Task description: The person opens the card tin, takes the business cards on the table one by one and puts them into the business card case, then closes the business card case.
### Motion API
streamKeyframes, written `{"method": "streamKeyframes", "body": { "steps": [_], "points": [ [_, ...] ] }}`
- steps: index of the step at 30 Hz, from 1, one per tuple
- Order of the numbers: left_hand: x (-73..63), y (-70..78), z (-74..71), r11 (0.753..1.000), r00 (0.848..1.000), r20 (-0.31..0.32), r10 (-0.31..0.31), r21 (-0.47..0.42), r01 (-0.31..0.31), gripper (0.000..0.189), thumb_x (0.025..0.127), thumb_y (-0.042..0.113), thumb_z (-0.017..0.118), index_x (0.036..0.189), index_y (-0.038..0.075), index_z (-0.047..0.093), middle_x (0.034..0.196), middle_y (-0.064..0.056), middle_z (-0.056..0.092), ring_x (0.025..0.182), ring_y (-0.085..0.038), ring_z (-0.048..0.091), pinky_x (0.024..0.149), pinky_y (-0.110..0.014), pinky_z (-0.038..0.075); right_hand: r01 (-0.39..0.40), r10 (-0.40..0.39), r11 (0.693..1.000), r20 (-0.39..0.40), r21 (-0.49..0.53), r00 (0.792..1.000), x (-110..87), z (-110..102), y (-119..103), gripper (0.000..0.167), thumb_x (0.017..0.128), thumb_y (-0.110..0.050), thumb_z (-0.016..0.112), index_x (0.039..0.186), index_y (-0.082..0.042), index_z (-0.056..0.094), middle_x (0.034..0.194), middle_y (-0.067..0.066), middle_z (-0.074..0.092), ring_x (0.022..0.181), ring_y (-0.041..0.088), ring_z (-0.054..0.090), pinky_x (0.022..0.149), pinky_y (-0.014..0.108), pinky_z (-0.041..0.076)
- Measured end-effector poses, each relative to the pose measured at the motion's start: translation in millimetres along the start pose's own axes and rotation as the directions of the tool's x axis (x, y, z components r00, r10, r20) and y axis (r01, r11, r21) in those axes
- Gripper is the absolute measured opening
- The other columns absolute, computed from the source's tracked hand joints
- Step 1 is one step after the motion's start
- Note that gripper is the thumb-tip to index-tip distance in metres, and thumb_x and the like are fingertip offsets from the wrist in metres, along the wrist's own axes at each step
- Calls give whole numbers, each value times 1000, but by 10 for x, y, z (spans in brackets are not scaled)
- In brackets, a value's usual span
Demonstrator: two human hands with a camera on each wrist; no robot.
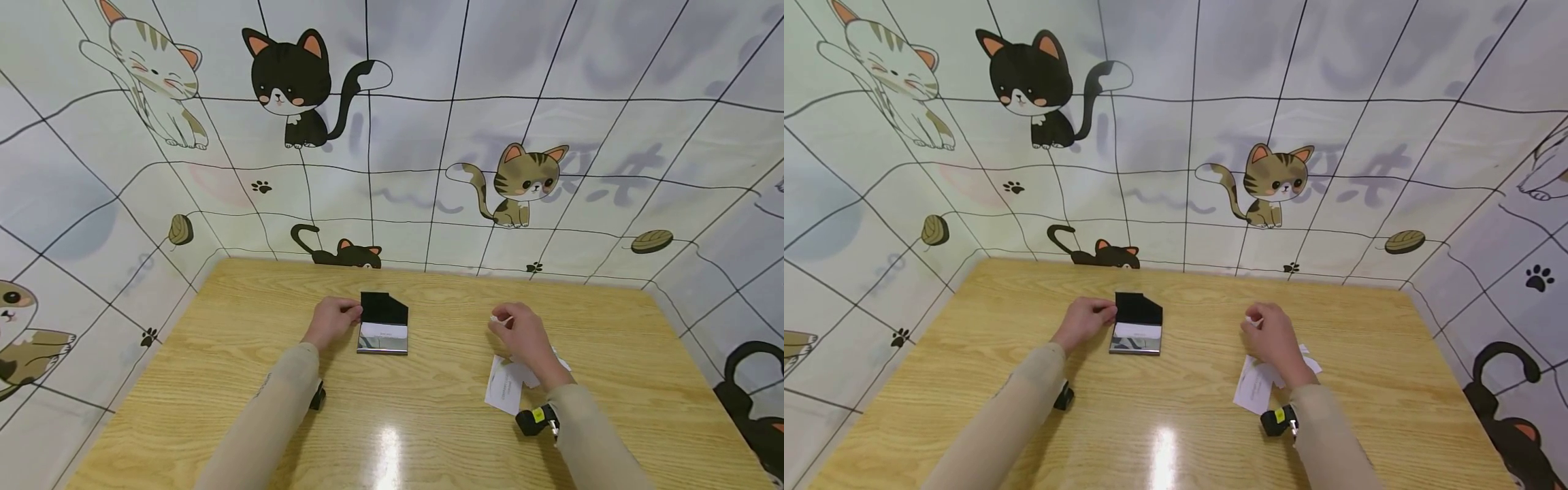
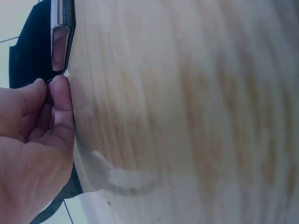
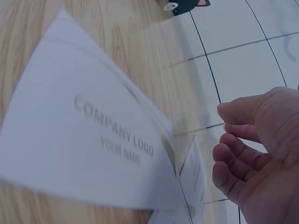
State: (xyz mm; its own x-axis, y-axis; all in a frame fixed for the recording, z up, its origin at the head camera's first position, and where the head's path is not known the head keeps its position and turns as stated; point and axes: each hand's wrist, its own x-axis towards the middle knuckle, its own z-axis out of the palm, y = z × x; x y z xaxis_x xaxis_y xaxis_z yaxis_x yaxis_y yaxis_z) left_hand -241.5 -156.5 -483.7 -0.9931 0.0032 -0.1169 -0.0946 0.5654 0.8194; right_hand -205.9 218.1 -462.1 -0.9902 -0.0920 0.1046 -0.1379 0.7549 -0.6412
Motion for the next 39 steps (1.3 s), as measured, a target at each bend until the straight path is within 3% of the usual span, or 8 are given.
{"method": "streamKeyframes", "body": {
  "steps": [9,14,18,24,32,39],
  "points": [
    [-11,20,-2,1000,1000,1,-3,-10,3,21,101,12,68,114,0,78,98,-12,78,87,-18,75,82,-33,60,-127,137,985,81,-121,987,-41,-194,153,48,95,-20,73,125,15,58,114,29,60,98,38,58,80,48,52],
    [-25,28,-9,1000,1000,3,-7,-20,7,21,101,11,68,114,-1,78,99,-12,78,87,-18,75,82,-33,61,-203,234,957,136,-207,963,-58,-294,180,49,92,-26,77,108,14,55,102,27,52,92,35,48,76,45,46],
    [-28,25,-10,1000,1000,4,-3,-14,3,21,101,12,68,114,0,78,98,-11,78,86,-17,75,81,-33,60,-236,285,936,168,-261,944,-66,-344,185,51,88,-31,82,97,12,55,96,25,53,85,32,50,69,39,48],
    [-35,22,-14,1000,1000,-4,7,2,-7,20,101,12,68,114,0,78,95,-10,78,85,-17,74,81,-33,60,-265,338,911,204,-316,919,-95,-354,183,47,82,-34,86,75,1,56,77,12,49,70,24,47,58,31,40],
    [-20,24,-3,1000,1000,-2,-11,4,11,21,101,13,68,114,1,79,96,-10,78,85,-16,74,82,-33,60,-280,364,895,205,-348,908,-98,-371,175,45,85,-34,82,83,6,62,85,19,52,76,29,51,61,35,46],
    [-13,41,-1,1000,1000,-2,-16,-8,16,21,101,12,68,115,0,78,98,-11,78,86,-16,75,84,-35,60,-279,348,906,188,-318,918,-95,-374,149,46,84,-28,83,91,10,58,88,22,54,79,32,52,62,36,47]
  ]
}}
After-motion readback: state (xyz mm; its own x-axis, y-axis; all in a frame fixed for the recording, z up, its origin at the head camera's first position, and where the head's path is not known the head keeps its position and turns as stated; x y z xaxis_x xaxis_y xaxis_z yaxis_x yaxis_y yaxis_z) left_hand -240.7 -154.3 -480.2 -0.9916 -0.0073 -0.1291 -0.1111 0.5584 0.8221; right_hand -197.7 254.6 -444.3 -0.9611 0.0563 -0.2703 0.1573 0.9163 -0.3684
